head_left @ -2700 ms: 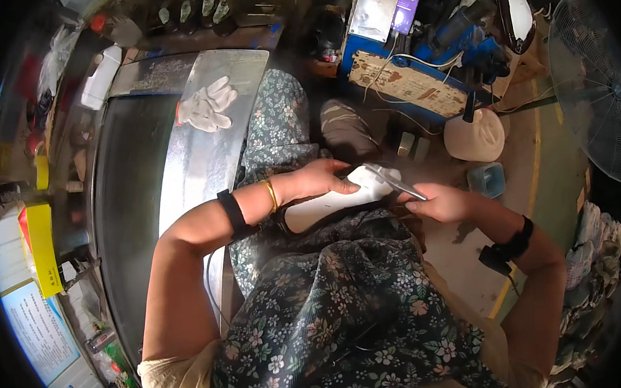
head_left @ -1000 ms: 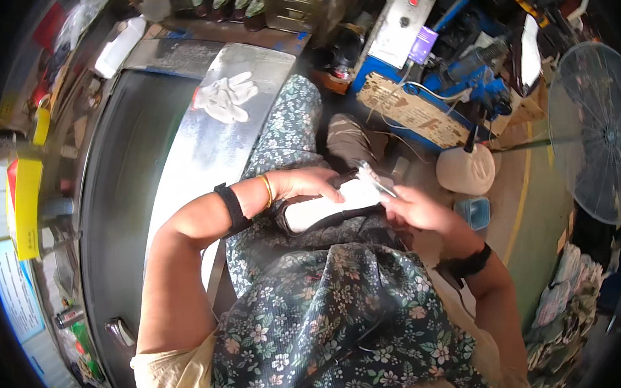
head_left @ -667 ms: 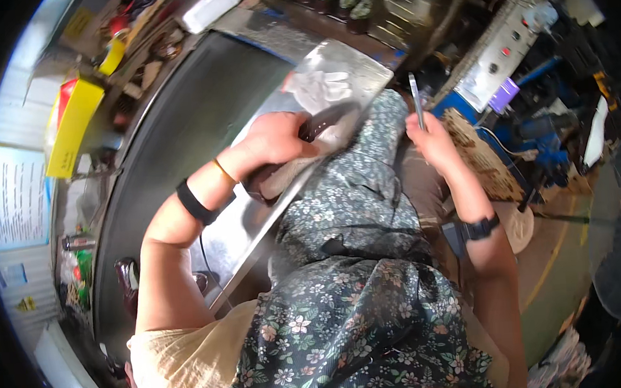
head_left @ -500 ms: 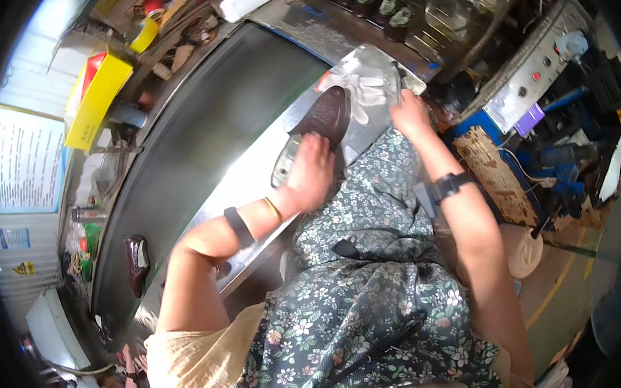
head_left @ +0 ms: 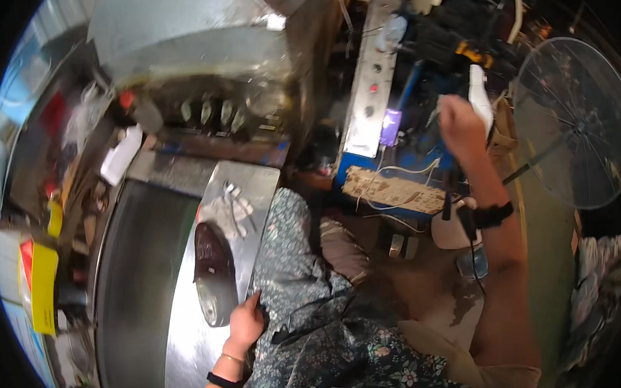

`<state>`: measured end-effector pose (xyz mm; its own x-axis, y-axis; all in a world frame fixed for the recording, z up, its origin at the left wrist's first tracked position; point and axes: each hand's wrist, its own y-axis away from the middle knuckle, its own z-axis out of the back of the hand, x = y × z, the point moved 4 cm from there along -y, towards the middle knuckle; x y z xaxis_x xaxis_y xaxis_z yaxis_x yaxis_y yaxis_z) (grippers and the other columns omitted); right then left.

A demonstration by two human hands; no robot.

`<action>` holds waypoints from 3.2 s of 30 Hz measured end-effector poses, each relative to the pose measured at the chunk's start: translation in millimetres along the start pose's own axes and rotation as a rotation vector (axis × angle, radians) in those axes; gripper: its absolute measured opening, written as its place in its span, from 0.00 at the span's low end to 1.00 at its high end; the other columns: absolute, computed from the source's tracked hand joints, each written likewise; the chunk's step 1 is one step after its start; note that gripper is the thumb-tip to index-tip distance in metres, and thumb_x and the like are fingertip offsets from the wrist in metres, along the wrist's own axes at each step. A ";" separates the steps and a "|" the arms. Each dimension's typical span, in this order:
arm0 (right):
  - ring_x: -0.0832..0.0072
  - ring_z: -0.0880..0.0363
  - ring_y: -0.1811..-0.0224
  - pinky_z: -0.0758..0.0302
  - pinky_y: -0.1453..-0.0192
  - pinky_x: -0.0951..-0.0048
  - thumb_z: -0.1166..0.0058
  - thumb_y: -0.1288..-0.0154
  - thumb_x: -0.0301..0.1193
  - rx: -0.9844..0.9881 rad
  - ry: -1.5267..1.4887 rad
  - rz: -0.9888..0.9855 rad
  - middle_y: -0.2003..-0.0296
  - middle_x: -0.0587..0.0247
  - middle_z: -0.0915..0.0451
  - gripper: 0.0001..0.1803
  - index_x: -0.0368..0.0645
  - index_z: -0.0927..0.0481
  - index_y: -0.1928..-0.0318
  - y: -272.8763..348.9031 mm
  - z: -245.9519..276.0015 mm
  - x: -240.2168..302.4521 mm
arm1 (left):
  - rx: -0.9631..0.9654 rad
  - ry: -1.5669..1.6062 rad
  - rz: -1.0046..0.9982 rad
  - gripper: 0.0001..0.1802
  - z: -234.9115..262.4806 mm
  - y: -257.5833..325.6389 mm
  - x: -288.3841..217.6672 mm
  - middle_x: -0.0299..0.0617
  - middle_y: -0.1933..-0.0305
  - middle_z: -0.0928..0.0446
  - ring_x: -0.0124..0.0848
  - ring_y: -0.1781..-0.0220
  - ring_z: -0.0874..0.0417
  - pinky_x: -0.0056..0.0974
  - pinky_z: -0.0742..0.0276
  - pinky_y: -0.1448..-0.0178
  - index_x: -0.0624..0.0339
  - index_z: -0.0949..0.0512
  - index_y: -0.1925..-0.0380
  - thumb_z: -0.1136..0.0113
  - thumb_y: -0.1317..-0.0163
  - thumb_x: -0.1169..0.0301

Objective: The recorder is inspecting and cleaning shoe soles in a manufacturing environment.

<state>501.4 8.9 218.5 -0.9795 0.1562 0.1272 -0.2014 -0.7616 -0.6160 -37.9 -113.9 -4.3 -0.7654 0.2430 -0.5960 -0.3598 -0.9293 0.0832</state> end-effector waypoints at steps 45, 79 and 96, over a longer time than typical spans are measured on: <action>0.60 0.25 0.40 0.22 0.41 0.55 0.52 0.37 0.30 0.795 -2.122 -0.816 0.39 0.48 0.29 0.33 0.35 0.40 0.32 198.2 -122.3 195.3 | -0.621 -0.200 0.314 0.52 60.3 6.0 41.7 0.63 0.39 0.30 0.56 0.38 0.28 0.49 0.29 0.37 0.64 0.44 0.31 0.25 0.55 0.64; 0.67 0.28 0.40 0.31 0.38 0.70 0.38 0.52 0.28 0.086 -0.721 -0.320 0.34 0.52 0.35 0.46 0.41 0.39 0.29 90.8 40.6 -32.7 | 0.388 1.131 0.085 0.18 -11.0 -24.0 -71.6 0.44 0.47 0.21 0.33 0.48 0.19 0.37 0.25 0.40 0.65 0.28 0.43 0.45 0.30 0.71; 0.47 0.29 0.38 0.33 0.34 0.57 0.37 0.52 0.51 0.328 -0.053 -0.537 0.30 0.34 0.47 0.48 0.62 0.39 0.29 -11.6 11.1 -135.0 | 0.241 1.132 0.293 0.12 -43.5 -11.4 -36.0 0.40 0.52 0.20 0.31 0.48 0.20 0.36 0.25 0.39 0.65 0.24 0.50 0.45 0.30 0.73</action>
<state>636.0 -10.4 217.1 -0.7388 0.5451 0.3962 -0.6459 -0.7404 -0.1858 16.9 -124.1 -18.5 0.0266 -0.4654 -0.8847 -0.4328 -0.8031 0.4094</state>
